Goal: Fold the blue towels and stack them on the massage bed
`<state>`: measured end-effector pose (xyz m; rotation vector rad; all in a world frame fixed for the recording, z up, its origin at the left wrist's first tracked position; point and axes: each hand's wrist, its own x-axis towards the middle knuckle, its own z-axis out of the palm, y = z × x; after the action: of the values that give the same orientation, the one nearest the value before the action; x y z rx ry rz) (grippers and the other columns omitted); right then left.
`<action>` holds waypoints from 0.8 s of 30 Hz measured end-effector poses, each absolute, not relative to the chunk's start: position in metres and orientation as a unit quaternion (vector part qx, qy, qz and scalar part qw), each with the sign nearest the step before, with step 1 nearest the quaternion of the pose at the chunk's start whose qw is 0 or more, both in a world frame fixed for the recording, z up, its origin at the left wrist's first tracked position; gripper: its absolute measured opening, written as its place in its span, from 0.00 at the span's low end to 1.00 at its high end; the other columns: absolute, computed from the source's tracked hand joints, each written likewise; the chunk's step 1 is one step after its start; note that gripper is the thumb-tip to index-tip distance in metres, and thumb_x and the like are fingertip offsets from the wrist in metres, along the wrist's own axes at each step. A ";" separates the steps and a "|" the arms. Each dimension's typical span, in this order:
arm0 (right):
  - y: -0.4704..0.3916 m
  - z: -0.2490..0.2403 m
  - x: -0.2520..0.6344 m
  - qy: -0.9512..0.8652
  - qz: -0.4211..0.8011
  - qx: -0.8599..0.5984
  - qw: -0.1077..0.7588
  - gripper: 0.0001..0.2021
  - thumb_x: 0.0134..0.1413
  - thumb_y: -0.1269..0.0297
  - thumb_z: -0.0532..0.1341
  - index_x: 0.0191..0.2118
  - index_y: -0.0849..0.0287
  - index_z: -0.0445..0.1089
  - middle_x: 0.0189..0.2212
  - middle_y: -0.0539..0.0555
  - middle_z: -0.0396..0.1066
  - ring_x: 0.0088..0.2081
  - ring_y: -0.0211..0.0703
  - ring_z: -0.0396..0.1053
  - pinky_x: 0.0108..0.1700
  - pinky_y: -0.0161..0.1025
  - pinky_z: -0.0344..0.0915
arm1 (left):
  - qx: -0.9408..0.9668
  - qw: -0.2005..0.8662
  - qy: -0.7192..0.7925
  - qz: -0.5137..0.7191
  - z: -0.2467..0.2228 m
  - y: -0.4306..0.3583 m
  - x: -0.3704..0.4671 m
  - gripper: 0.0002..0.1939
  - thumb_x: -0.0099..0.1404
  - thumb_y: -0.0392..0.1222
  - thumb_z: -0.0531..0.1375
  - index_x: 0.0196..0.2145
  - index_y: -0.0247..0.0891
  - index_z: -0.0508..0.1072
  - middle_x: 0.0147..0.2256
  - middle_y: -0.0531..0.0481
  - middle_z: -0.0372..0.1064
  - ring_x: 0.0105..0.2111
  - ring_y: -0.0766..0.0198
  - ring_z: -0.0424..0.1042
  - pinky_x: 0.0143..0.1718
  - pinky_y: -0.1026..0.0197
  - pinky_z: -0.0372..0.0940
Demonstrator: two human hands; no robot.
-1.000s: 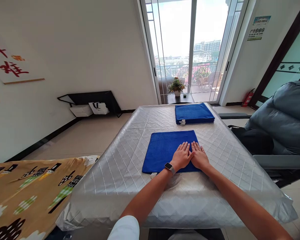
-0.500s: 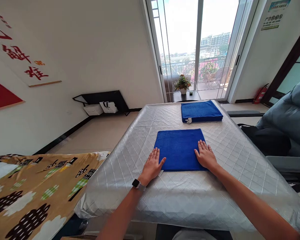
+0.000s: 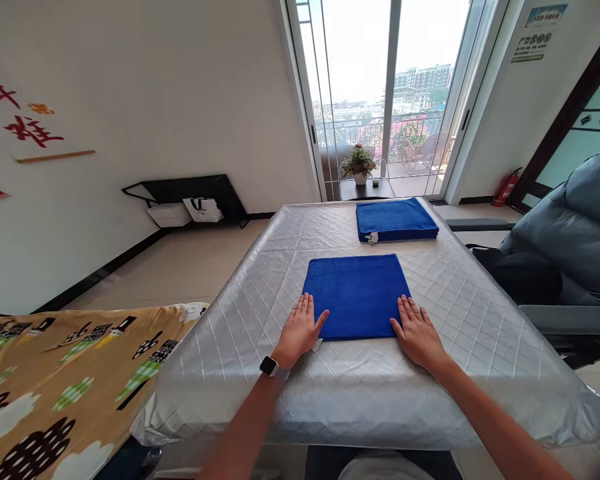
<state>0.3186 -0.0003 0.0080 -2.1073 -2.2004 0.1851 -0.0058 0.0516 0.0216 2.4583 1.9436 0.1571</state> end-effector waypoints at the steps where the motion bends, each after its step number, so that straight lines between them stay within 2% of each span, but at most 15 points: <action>1: 0.000 0.007 0.319 -0.720 0.061 -0.689 0.045 0.35 0.73 0.50 0.38 0.76 0.67 0.41 0.75 0.57 0.36 0.76 0.47 0.34 0.74 0.52 0.35 | 0.788 0.005 0.613 0.051 0.026 0.053 0.005 0.47 0.75 0.66 0.35 0.71 0.19 0.51 0.71 0.29 0.45 0.73 0.48 0.45 0.71 0.47 0.48; 6: 0.002 0.005 0.319 -0.724 0.052 -0.686 0.056 0.35 0.72 0.50 0.38 0.75 0.68 0.42 0.75 0.59 0.37 0.75 0.49 0.35 0.74 0.53 0.36 | 0.883 0.025 0.460 0.089 0.037 0.052 0.103 0.42 0.77 0.64 0.37 0.72 0.27 0.52 0.72 0.34 0.45 0.73 0.53 0.44 0.72 0.48 0.46; 11: 0.000 0.004 0.320 -0.729 0.044 -0.682 0.043 0.33 0.72 0.56 0.39 0.75 0.67 0.43 0.75 0.57 0.36 0.76 0.48 0.34 0.74 0.52 0.35 | 0.924 0.035 0.363 0.113 0.027 0.043 0.167 0.39 0.78 0.61 0.37 0.72 0.29 0.52 0.73 0.38 0.42 0.74 0.55 0.39 0.74 0.50 0.42; 15: 0.001 0.005 0.319 -0.726 0.053 -0.684 0.043 0.35 0.72 0.52 0.39 0.75 0.68 0.41 0.75 0.58 0.35 0.76 0.48 0.33 0.74 0.53 0.35 | 0.910 0.043 0.400 0.099 0.024 0.038 0.143 0.40 0.77 0.63 0.38 0.73 0.30 0.51 0.73 0.39 0.41 0.74 0.55 0.39 0.74 0.48 0.42; 24: -0.001 0.009 0.318 -0.721 0.060 -0.689 0.043 0.35 0.73 0.49 0.37 0.76 0.67 0.40 0.75 0.56 0.33 0.76 0.47 0.33 0.75 0.52 0.34 | 0.827 0.056 0.559 0.005 0.027 0.016 0.011 0.40 0.77 0.64 0.37 0.74 0.33 0.45 0.74 0.43 0.37 0.74 0.54 0.40 0.73 0.47 0.44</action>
<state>0.3177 -0.0010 0.0092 -2.1063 -2.2062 0.1845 0.0108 0.0162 0.0273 2.5095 1.6964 0.0146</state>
